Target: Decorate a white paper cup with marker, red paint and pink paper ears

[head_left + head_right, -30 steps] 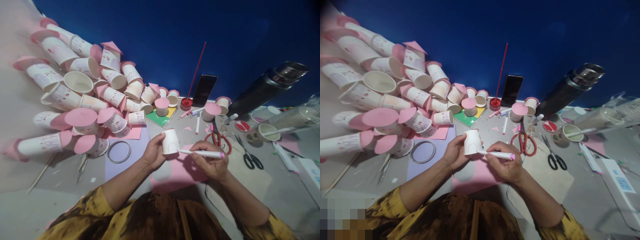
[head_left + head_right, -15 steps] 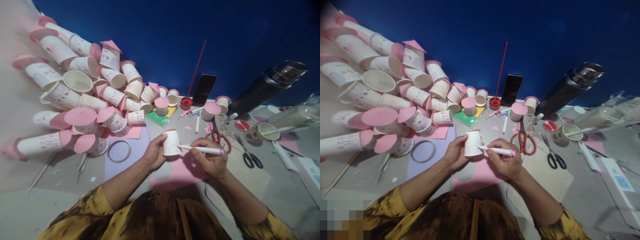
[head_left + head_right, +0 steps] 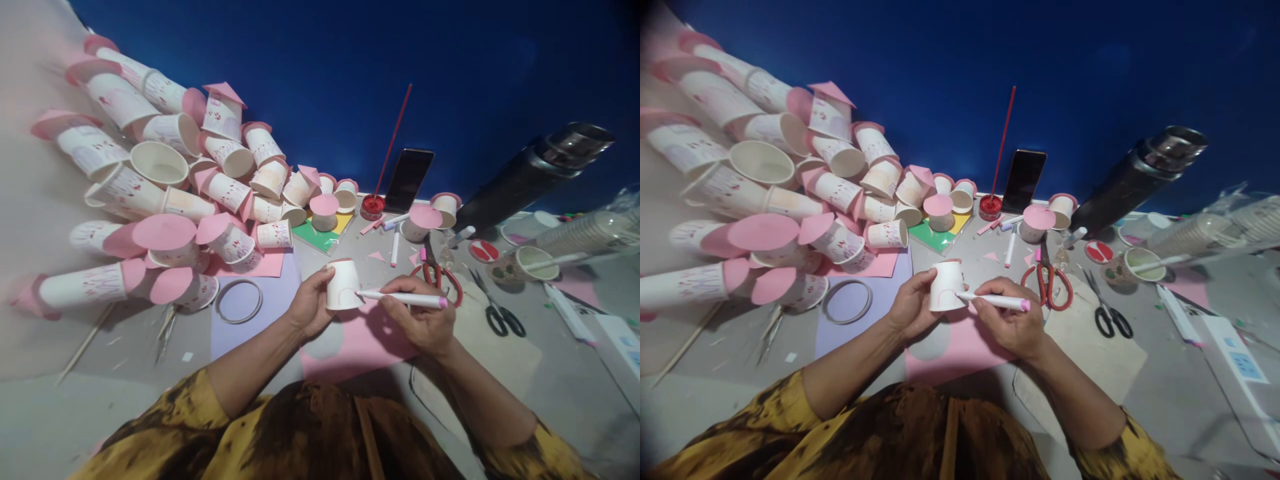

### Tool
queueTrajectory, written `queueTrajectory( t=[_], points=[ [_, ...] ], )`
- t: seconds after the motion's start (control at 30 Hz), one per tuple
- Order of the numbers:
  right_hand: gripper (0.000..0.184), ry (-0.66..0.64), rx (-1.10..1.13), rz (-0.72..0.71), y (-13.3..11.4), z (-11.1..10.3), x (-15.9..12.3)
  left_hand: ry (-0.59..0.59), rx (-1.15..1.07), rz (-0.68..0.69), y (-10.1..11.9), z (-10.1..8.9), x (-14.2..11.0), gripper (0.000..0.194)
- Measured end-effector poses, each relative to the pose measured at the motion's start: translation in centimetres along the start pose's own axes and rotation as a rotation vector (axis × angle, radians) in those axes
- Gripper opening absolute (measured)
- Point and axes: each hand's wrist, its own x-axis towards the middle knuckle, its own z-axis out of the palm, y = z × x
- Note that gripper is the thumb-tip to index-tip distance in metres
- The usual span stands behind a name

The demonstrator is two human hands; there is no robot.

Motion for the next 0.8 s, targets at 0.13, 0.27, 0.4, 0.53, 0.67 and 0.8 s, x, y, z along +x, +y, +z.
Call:
queueTrajectory(
  t=[0.13, 0.27, 0.4, 0.53, 0.67, 0.8],
  points=[
    [0.004, -0.002, -0.024, -0.020, -0.20, 0.09, 0.16, -0.013, 0.032, 0.018, -0.25, -0.01, -0.09, 0.043],
    [0.003, -0.016, -0.019, -0.021, -0.53, 0.19, 0.29, -0.020, 0.063, 0.030, -0.53, -0.13, -0.06, 0.045],
    [0.003, -0.040, -0.006, -0.044, -0.72, 0.20, 0.25, -0.014, 0.084, 0.051, -0.62, -0.22, -0.02, 0.044],
    [0.006, -0.004, -0.013, -0.077, -0.46, -0.07, 0.09, 0.000, 0.098, 0.062, -0.48, -0.16, -0.07, 0.044],
    [0.007, 0.016, -0.031, -0.047, -0.05, -0.13, 0.00, 0.005, 0.106, 0.060, -0.40, -0.10, -0.19, 0.045],
    [0.005, -0.002, -0.047, -0.053, -0.13, 0.11, 0.11, 0.007, 0.129, 0.068, -0.50, -0.11, -0.29, 0.044]
  ],
)
